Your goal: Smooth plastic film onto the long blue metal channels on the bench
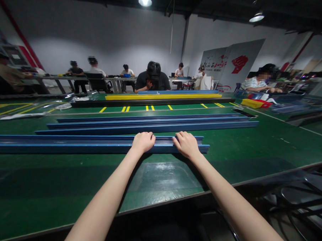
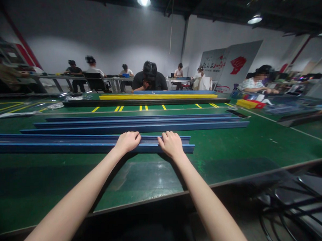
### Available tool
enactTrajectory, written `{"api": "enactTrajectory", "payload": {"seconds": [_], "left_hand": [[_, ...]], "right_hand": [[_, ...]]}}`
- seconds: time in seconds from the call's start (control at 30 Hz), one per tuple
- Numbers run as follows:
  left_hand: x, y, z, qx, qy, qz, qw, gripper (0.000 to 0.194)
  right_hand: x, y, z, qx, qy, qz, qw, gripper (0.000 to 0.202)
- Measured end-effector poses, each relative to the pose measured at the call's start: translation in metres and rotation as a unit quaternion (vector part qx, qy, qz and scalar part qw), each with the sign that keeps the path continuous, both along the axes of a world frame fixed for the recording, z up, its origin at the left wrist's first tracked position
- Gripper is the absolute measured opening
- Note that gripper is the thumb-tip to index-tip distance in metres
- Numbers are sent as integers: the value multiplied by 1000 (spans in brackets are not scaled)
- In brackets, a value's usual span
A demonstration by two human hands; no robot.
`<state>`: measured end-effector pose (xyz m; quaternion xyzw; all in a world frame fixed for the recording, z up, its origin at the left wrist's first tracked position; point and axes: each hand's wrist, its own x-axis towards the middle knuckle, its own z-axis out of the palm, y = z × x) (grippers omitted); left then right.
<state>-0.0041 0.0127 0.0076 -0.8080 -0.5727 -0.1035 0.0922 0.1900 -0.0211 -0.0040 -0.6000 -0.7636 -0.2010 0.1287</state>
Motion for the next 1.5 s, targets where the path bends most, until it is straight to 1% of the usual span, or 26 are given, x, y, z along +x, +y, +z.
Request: {"api": "enactTrajectory", "payload": {"seconds": [0.13,0.2,0.43,0.67,0.77,1.0,1.1,1.17,1.2,1.27,1.3,1.37,1.43,1.5], "left_hand": [[-3,0,-1,5,-1,8,1000,39],[-3,0,-2,8,-1,15,1000,39],[0,2,-3,15,-7,35,999,38],[4,6,-4,17,-23,51,998,38],[3,5,-6,30,-25,46,998,39],[1,0,-8,56,-13,15,998,39],[2,0,-12,76,-39,16,996,36],[4,-2,-14,109,-77,-3,991,31],[6,-4,-13,129,-94,-26,987,28],[11,-9,-10,155,-107,-97,977,25],[13,-13,-7,155,-102,-131,974,24],[19,-22,0,125,-88,-173,973,26],[24,-30,4,61,-75,-200,975,28],[28,-36,5,2,-49,-218,975,30]], "right_hand": [[10,1,-1,-7,13,-57,998,47],[10,3,-1,-13,16,-66,998,46],[8,12,0,-22,28,-65,997,44],[8,15,-9,22,66,-73,995,41],[8,15,-11,39,81,-77,993,40],[12,14,-8,32,81,-74,993,39],[12,14,-8,26,81,-79,993,39],[12,15,-8,22,82,-80,993,38],[12,14,-8,21,82,-80,993,38],[12,14,-8,21,81,-80,993,37],[12,14,-9,21,81,-78,993,37],[12,14,-8,23,81,-75,994,36],[12,14,-8,21,81,-73,994,35],[12,13,-7,18,80,-72,994,36]]}}
